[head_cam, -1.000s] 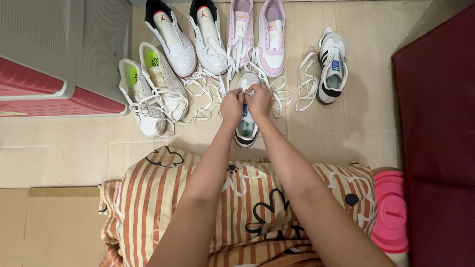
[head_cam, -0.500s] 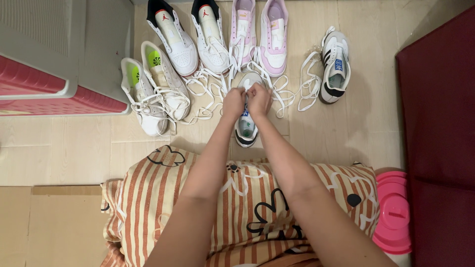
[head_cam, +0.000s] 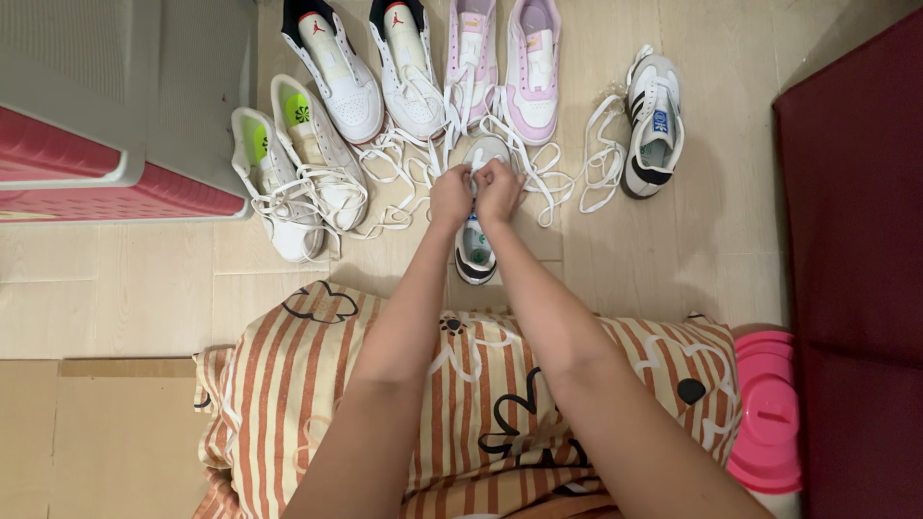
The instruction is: The person sits on the floor and re-laces a white sneaker by threading the laces through the eyelets and tying a knot. Several other shoes are arranged nearby on the floor.
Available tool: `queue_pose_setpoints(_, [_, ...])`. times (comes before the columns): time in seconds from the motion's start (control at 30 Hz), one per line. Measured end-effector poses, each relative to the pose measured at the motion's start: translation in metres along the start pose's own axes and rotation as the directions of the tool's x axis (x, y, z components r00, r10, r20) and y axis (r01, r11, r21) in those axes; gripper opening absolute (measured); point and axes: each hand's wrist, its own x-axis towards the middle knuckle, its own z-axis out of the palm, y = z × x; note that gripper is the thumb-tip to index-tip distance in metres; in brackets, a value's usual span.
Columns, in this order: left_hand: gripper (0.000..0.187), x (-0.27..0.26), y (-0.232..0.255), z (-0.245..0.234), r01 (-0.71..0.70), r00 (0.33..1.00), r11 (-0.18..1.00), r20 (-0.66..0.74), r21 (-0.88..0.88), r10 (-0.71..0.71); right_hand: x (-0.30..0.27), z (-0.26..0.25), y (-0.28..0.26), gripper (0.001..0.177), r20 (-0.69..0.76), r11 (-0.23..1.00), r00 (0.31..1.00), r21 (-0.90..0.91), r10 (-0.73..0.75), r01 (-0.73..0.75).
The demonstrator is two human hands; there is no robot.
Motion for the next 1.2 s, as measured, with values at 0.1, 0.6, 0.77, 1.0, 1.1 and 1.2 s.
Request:
queue_pose_setpoints(0.1, [0.028,0.001,-0.003,-0.003,0.012,1.0,0.999,0.005,-0.048,-0.012,0.0,0.0,0.001,0.015,-0.034,0.997,0.996,0.005,-0.082,0.082])
queue_pose_setpoints(0.6, [0.027,-0.004,0.003,-0.007,0.027,1.0,0.997,0.018,-0.075,-0.026,-0.007,-0.009,0.006,0.014,-0.018,0.998,0.999,0.049,-0.041,0.041])
queue_pose_setpoints(0.77, [0.028,-0.001,-0.002,-0.006,0.06,0.998,0.995,0.037,-0.081,-0.057,-0.008,-0.008,0.001,0.014,0.019,0.99,0.993,0.071,0.118,-0.119])
queue_pose_setpoints(1.0, [0.029,0.0,-0.007,-0.005,0.105,0.993,0.988,0.059,-0.117,-0.098,-0.002,-0.016,-0.01,0.014,0.044,0.999,0.999,-0.038,0.03,-0.029])
queue_pose_setpoints(1.1, [0.029,0.001,-0.008,-0.003,0.098,0.995,0.987,0.044,-0.125,-0.094,0.001,-0.023,-0.019,0.011,0.039,0.987,0.993,-0.109,-0.115,0.119])
queue_pose_setpoints(1.2, [0.029,-0.002,-0.006,0.001,0.08,0.997,0.99,0.019,-0.114,-0.078,0.0,-0.032,-0.028,0.009,0.072,0.983,0.987,-0.111,-0.141,0.148])
